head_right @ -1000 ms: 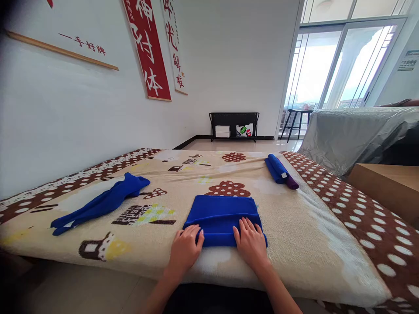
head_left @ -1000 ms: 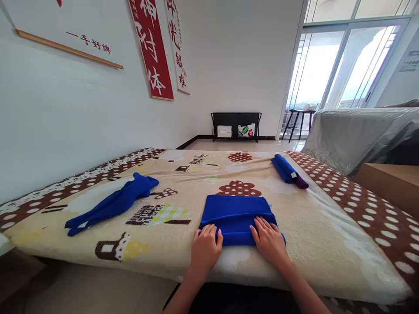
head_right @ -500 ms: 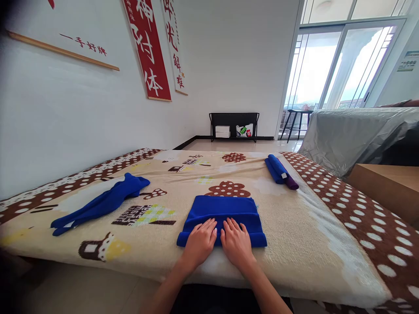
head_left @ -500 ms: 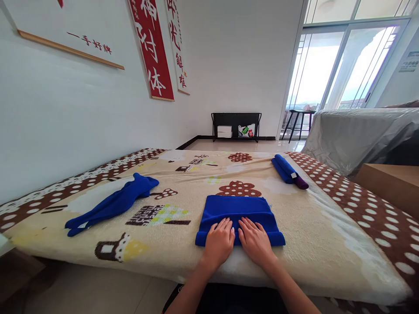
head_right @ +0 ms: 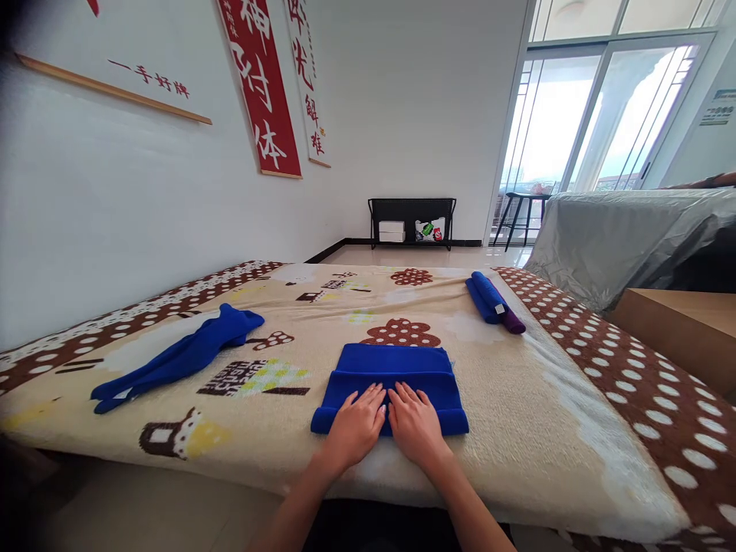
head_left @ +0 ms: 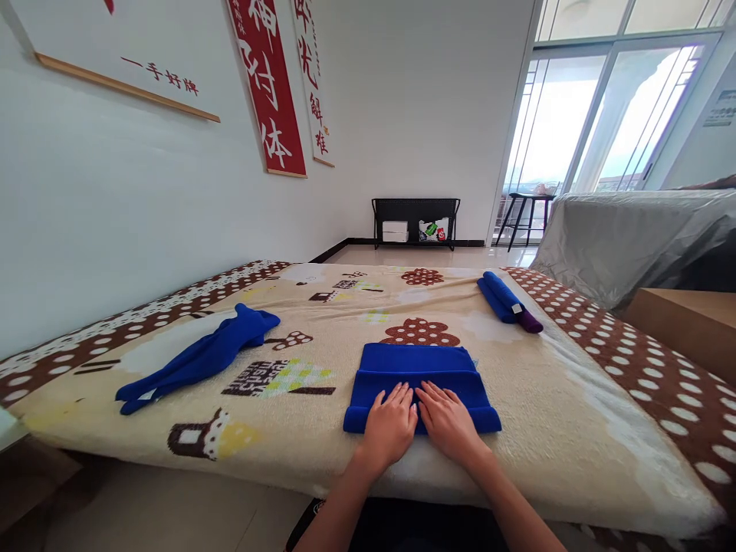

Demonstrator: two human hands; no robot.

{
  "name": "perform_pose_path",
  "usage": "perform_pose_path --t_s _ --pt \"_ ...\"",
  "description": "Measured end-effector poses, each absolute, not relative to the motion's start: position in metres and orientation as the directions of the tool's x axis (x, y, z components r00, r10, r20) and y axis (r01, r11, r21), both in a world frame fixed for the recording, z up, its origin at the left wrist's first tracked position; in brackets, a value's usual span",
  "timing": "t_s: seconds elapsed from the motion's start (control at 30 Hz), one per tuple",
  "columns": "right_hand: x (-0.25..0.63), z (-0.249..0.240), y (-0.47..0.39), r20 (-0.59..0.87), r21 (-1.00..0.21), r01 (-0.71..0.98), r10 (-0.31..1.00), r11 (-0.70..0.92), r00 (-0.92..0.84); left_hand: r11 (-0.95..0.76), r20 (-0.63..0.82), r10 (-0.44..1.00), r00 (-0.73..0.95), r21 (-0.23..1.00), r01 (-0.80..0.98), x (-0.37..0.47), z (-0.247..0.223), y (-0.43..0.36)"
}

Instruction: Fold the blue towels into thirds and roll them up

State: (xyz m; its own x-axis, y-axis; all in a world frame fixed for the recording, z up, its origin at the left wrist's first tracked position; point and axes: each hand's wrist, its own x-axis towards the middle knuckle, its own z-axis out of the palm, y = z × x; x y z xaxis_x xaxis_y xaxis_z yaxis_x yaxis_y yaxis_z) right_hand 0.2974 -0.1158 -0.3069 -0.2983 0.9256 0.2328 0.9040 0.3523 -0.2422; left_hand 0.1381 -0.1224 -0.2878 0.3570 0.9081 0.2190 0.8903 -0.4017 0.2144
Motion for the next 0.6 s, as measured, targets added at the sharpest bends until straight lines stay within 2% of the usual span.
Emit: perform_pose_path --t_s 0.07,0.2,0.33,0.47,0.6 --pt "0.295 -0.305 -0.113 0.221 -0.268 0.893 0.925 0.361 -0.308 -0.382 0.199 0.918 0.342 0.225 0.896 0.143 -0.288 -0.117" --pt "0.317 -0.305 -0.105 0.217 -0.262 0.948 0.968 0.181 -0.125 -0.259 0.223 0.952 0.209 0.225 0.939 0.126 -0.291 -0.107" --pt "0.349 -0.309 -0.101 0.216 -0.261 0.962 0.976 0.083 -0.025 -0.195 0.219 0.966 0.140 0.257 0.947 0.093 -0.294 -0.104" --pt "0.368 -0.317 -0.106 0.233 -0.250 0.968 0.972 0.030 0.030 -0.194 0.254 0.959 0.124 0.272 0.943 0.069 -0.299 -0.105" --pt "0.376 -0.326 -0.112 0.312 -0.221 0.975 0.949 0.030 0.041 -0.207 0.337 0.936 0.106 0.278 0.938 0.060 -0.306 -0.109"
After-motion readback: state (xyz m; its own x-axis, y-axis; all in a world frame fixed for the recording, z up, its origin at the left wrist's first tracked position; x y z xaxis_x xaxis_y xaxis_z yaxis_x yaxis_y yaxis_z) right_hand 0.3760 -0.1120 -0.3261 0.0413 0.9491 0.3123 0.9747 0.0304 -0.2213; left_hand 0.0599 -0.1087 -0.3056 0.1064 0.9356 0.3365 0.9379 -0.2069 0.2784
